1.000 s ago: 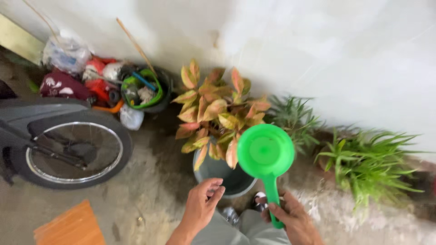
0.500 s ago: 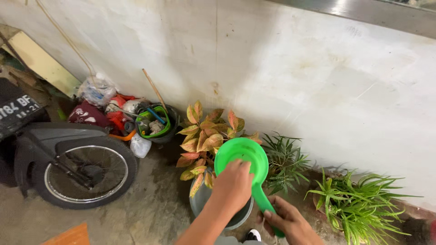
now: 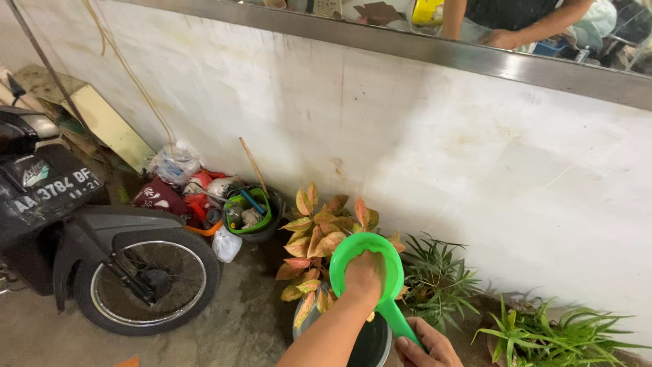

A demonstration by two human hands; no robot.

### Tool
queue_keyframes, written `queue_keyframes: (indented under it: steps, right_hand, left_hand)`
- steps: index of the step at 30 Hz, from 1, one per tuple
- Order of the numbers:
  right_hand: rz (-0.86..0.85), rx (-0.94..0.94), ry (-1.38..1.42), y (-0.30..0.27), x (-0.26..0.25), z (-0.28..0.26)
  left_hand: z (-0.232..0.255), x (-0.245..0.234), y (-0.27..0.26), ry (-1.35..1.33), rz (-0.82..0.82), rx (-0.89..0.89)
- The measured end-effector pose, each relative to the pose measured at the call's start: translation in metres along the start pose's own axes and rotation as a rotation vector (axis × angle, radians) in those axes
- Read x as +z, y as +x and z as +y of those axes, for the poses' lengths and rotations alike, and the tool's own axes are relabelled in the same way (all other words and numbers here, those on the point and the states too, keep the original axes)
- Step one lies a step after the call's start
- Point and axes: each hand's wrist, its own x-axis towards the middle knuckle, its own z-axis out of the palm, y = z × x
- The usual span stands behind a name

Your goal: The person uses a green plastic scoop to pour water from a large basin onto a potted Aglaonema plant. They repeatedly scoop water and pour it over the leaves and into the pot, occasionally adjusting the plant's position.

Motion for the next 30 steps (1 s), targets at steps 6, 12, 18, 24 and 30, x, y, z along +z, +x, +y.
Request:
queue_keyframes:
  steps: [6, 12, 18, 24, 30]
  right_hand:
    - [-0.035, -0.013, 0.064, 0.012, -0.013, 0.039]
    - [0.047, 0.151, 0.142, 0.0, -0.012, 0.015]
    - [0.278, 0.22, 0.025, -0.013, -0.009, 0.018]
    - [0.394, 0.078, -0.169, -0.005, -0.016, 0.059]
    - [0.342, -0.018, 0.13, -0.033, 0.022, 0.027]
  left_hand:
    - [-0.009, 0.002, -0.004, -0.065, -0.113, 0.085]
    - [0.001, 0.019, -0.012, -0.078, -0.206, 0.119]
    - [0.016, 0.021, -0.024, -0.143, -0.287, 0.13]
    - [0.025, -0.016, -0.04, -0.181, -0.406, 0.127]
    - [0.025, -0.118, -0.065, -0.58, 0.008, 0.186]
